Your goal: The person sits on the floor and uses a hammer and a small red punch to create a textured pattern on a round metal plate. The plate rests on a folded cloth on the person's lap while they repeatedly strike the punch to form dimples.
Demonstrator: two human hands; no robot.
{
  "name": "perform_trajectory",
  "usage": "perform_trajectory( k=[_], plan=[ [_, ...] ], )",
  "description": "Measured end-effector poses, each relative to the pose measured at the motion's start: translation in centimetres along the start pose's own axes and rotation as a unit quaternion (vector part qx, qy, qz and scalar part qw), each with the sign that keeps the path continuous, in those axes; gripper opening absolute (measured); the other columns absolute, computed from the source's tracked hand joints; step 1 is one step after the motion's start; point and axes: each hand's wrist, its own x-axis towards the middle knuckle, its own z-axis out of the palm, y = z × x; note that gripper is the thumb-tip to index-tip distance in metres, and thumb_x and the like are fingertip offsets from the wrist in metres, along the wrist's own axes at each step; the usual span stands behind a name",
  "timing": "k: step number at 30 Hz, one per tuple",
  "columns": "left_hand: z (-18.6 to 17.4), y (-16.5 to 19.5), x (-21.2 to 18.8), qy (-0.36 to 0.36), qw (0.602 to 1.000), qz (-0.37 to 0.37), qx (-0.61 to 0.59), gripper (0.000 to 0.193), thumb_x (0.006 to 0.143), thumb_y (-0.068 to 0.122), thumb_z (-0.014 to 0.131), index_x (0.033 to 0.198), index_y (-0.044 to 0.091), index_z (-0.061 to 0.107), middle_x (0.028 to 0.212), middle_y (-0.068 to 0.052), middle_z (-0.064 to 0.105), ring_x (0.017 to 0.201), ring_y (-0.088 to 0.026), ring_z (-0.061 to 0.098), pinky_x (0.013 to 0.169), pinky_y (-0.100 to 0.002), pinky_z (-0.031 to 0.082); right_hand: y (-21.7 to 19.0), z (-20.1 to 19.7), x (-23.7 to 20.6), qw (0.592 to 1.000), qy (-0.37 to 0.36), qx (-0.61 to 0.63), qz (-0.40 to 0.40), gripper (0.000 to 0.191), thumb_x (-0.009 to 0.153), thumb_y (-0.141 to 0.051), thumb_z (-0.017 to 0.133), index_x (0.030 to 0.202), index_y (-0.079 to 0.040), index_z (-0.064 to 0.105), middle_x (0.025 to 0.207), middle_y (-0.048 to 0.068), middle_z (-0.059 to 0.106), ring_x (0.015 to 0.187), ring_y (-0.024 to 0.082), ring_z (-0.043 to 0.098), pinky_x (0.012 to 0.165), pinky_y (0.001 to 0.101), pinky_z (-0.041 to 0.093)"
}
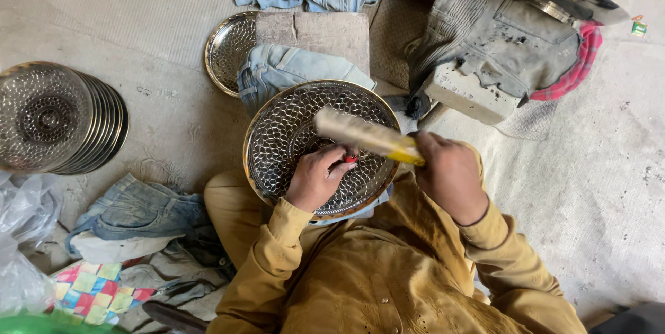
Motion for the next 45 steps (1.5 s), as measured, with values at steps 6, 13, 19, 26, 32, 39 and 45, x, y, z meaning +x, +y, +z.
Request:
perform_trajectory(
  k=[6, 13, 19, 26, 32, 39, 45],
  plan=[
    [0.2, -0.4, 0.0, -0.002, 0.999, -0.046, 0.016, 0.02, 0.091, 0.013, 0.076, 0.106, 0.001, 0.069, 0.099, -0.014, 0.077, 0.081, -0.025, 0.077, 0.069, -0.035, 0.06, 0.0, 0.0, -0.2, 0.999, -0.017, 0.021, 0.03, 0.035, 0.071, -0.005, 0.073, 0.106, -0.005, 0.068, 0.085, 0.017, 0.068, 0.076, 0.038, 0.066, 0.065, 0.0449, 0.052],
    [0.1, -0.7, 0.0, -0.026, 0.999, -0.03, 0.022, 0.021, 0.094, 0.013, 0.074, 0.111, 0.003, 0.07, 0.106, -0.014, 0.077, 0.084, -0.025, 0.078, 0.071, -0.035, 0.062, 0.4, 0.4, 0.0, 0.999, 0.001, 0.024, -0.023, 0.036, 0.067, 0.0, 0.071, 0.103, -0.004, 0.067, 0.088, 0.016, 0.071, 0.072, 0.036, 0.068, 0.064, 0.0437, 0.053],
    [0.0, -0.7, 0.0, -0.014, 1.0, -0.004, -0.003, 0.024, 0.093, 0.011, 0.072, 0.115, 0.002, 0.069, 0.112, -0.014, 0.076, 0.091, -0.026, 0.078, 0.076, -0.035, 0.063, 0.7, 1.0, -0.5, 0.999, -0.024, 0.026, 0.031, 0.027, 0.072, 0.001, 0.071, 0.098, -0.004, 0.066, 0.087, 0.015, 0.071, 0.07, 0.033, 0.068, 0.065, 0.0419, 0.053],
    [-0.3, -0.3, 0.0, -0.036, 0.998, -0.036, 0.025, 0.023, 0.093, 0.012, 0.074, 0.114, 0.004, 0.069, 0.109, -0.012, 0.076, 0.09, -0.026, 0.078, 0.075, -0.036, 0.062, 1.1, 1.7, -0.9, 0.987, -0.016, 0.16, 0.016, 0.027, 0.071, 0.002, 0.066, 0.098, -0.004, 0.064, 0.087, 0.014, 0.07, 0.069, 0.03, 0.069, 0.063, 0.0395, 0.053],
    [-0.4, -0.4, 0.0, -0.038, 0.999, -0.003, 0.01, 0.025, 0.093, 0.011, 0.072, 0.117, 0.004, 0.069, 0.114, -0.013, 0.076, 0.091, -0.026, 0.077, 0.076, -0.035, 0.063, 0.9, 1.3, -1.1, 0.998, -0.004, 0.048, 0.034, 0.029, 0.072, 0.001, 0.068, 0.1, -0.003, 0.065, 0.081, 0.019, 0.066, 0.073, 0.038, 0.066, 0.066, 0.0448, 0.051],
    [0.4, -2.0, -0.3, -0.038, 0.998, -0.026, 0.042, 0.021, 0.093, 0.013, 0.076, 0.11, 0.004, 0.07, 0.105, -0.012, 0.077, 0.083, -0.022, 0.078, 0.071, -0.034, 0.064, 1.5, 2.4, -1.9, 0.995, 0.002, 0.095, 0.022, 0.025, 0.073, 0.001, 0.069, 0.097, -0.003, 0.062, 0.082, 0.019, 0.066, 0.074, 0.037, 0.065, 0.066, 0.0428, 0.051],
    [-3.3, -1.1, -2.9, 0.217, 0.951, -0.014, -0.221, 0.025, 0.097, 0.0, 0.073, 0.118, 0.001, 0.06, 0.099, -0.01, 0.071, 0.089, -0.018, 0.072, 0.08, -0.032, 0.063, 4.7, 5.8, -5.7, 0.953, 0.068, 0.269, 0.117, 0.026, 0.084, 0.002, 0.077, 0.107, -0.003, 0.069, 0.085, 0.006, 0.068, 0.07, 0.016, 0.064, 0.063, 0.031, 0.052]
  ],
)
